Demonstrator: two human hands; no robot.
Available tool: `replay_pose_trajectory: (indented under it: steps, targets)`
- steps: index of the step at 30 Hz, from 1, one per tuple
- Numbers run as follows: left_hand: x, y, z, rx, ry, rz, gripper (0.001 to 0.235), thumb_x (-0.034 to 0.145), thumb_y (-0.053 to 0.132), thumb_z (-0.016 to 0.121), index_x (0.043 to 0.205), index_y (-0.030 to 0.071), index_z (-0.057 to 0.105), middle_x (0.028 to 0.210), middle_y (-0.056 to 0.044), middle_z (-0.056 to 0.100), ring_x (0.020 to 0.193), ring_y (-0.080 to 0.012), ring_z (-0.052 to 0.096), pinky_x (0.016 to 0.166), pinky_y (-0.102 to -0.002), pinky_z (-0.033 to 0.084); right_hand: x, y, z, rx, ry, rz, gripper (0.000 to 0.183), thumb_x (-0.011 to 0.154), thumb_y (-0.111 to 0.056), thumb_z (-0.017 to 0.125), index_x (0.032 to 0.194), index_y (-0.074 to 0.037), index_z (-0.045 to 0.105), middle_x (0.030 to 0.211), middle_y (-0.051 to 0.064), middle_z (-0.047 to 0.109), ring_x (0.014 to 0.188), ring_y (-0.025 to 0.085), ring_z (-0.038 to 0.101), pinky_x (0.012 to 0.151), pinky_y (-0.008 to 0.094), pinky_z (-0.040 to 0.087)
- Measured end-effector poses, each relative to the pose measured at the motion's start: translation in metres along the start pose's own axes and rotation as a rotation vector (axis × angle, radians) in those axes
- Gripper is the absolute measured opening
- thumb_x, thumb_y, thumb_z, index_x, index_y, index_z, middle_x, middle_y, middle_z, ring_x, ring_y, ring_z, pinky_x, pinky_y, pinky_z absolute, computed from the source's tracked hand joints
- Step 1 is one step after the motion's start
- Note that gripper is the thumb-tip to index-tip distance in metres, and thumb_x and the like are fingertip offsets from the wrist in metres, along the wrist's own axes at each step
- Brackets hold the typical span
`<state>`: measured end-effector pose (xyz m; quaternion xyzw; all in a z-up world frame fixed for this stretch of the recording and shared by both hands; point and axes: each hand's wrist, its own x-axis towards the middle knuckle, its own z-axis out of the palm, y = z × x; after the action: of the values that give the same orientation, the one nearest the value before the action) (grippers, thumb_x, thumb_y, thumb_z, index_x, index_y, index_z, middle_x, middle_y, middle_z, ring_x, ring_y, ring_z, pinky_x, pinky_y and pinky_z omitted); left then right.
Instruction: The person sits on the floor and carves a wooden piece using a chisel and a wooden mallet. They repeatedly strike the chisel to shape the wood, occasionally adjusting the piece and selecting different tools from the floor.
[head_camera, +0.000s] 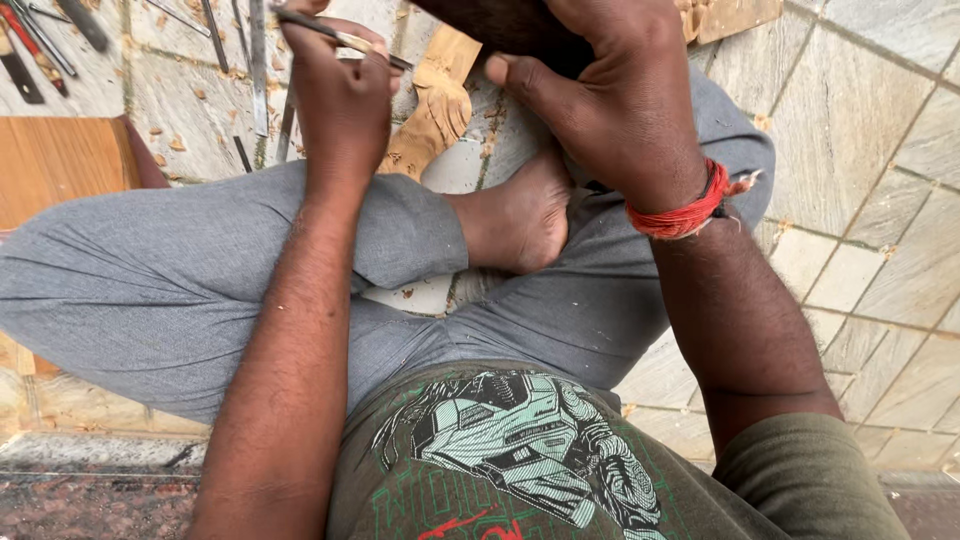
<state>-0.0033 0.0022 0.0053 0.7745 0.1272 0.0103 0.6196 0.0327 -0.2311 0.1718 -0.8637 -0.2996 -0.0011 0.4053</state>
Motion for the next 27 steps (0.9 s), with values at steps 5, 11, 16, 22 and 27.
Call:
replay_pose_trajectory:
  steps: [5,11,16,22,27]
  targets:
    - [-0.008,-0.007,0.006,0.335,-0.014,0.196,0.052,0.101,-0.002,0.058,0.141,-0.007,0.024,0.117,-0.022,0.061,0.102,-0.0324,0.073,0.086,-0.042,0.064,-0.011,0.008,0.002,-0.012,0.033,-0.013,0.036,0.095,0.0,0.084,0.127,0.003,0.067,0.115,0.014,0.073,0.109,0.024,0.074,0.094,0.034,0.062]
    - [-0.007,-0.01,0.005,0.322,-0.007,0.276,0.033,0.109,0.002,0.062,0.129,0.004,0.036,0.115,-0.016,0.067,0.105,-0.0328,0.074,0.091,-0.046,0.062,-0.012,0.013,0.002,-0.024,-0.003,0.039,0.035,0.097,-0.003,0.088,0.126,0.002,0.069,0.114,0.014,0.074,0.107,0.025,0.076,0.093,0.035,0.063]
    - [-0.006,-0.013,0.007,0.378,-0.007,0.29,0.034,0.11,0.004,0.063,0.129,0.004,0.035,0.111,-0.017,0.066,0.102,-0.032,0.074,0.086,-0.045,0.063,-0.006,0.009,0.006,-0.022,-0.004,0.001,0.034,0.098,-0.002,0.085,0.127,0.001,0.068,0.117,0.015,0.074,0.108,0.024,0.075,0.096,0.035,0.064]
    - [-0.006,-0.01,0.009,0.433,-0.036,0.329,0.035,0.11,0.005,0.063,0.133,0.0,0.036,0.112,-0.021,0.067,0.101,-0.0355,0.076,0.081,-0.043,0.065,0.004,-0.003,0.009,-0.009,-0.014,0.035,0.022,0.1,0.002,0.083,0.118,0.001,0.071,0.11,0.013,0.075,0.102,0.021,0.076,0.088,0.033,0.064]
    - [-0.008,-0.003,0.011,0.53,-0.106,0.355,0.034,0.108,0.006,0.067,0.13,-0.003,0.043,0.109,-0.025,0.066,0.087,-0.036,0.076,0.069,-0.04,0.065,0.013,-0.008,0.013,-0.363,0.002,-0.111,0.015,0.096,-0.005,0.081,0.11,-0.007,0.076,0.099,0.007,0.075,0.084,0.021,0.073,0.071,0.035,0.057]
